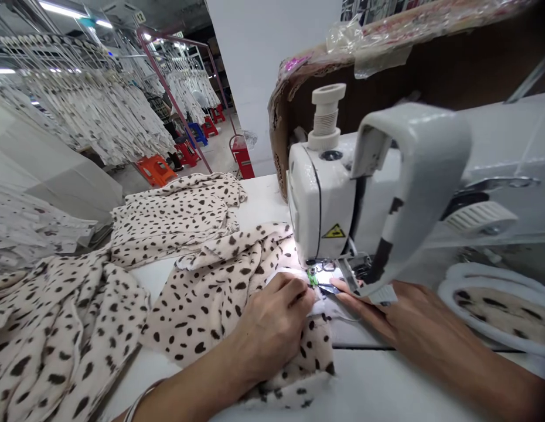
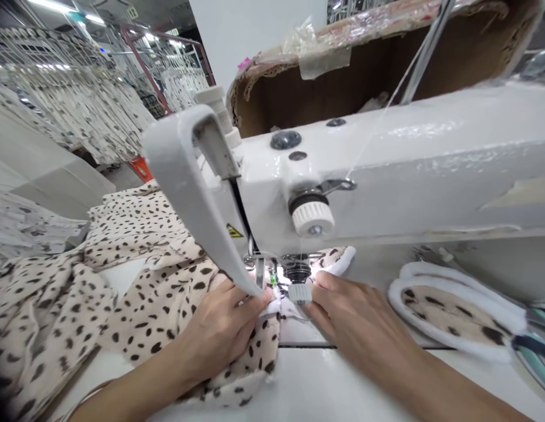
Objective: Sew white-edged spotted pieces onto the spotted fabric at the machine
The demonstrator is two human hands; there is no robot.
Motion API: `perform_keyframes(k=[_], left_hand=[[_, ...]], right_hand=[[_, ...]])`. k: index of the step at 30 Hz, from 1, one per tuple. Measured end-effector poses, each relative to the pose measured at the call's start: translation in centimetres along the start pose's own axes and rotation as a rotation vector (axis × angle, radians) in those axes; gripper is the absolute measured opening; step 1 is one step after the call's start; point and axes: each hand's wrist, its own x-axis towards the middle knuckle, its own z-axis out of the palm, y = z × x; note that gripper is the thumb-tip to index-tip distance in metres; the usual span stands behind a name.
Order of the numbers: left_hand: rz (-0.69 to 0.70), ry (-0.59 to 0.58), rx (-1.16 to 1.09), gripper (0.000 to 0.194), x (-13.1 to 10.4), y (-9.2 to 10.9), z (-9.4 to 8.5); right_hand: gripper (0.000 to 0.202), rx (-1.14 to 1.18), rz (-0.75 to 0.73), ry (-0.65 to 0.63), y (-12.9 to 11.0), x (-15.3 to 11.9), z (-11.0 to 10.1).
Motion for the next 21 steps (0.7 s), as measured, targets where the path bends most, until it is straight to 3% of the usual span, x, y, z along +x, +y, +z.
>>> perform_keyframes(k=[6, 15, 21], left_hand=[[0.018, -0.086, 0.031, 0.027, 0.2, 0.0, -0.3], [0.089, -0.061, 0.04, 0.029, 0.5, -0.8, -0.1], [0.105, -0.068, 0.067, 0.028, 0.6, -1.4, 0.3]], right_hand=[[0.053, 0.054, -0.01, 0.012, -0.1, -0.7, 0.1], [0.072, -0.062, -0.105, 0.128, -0.7, 0.9, -0.6], [0.067, -0.062, -0.118, 0.095, -0.1, 0.7, -0.4]])
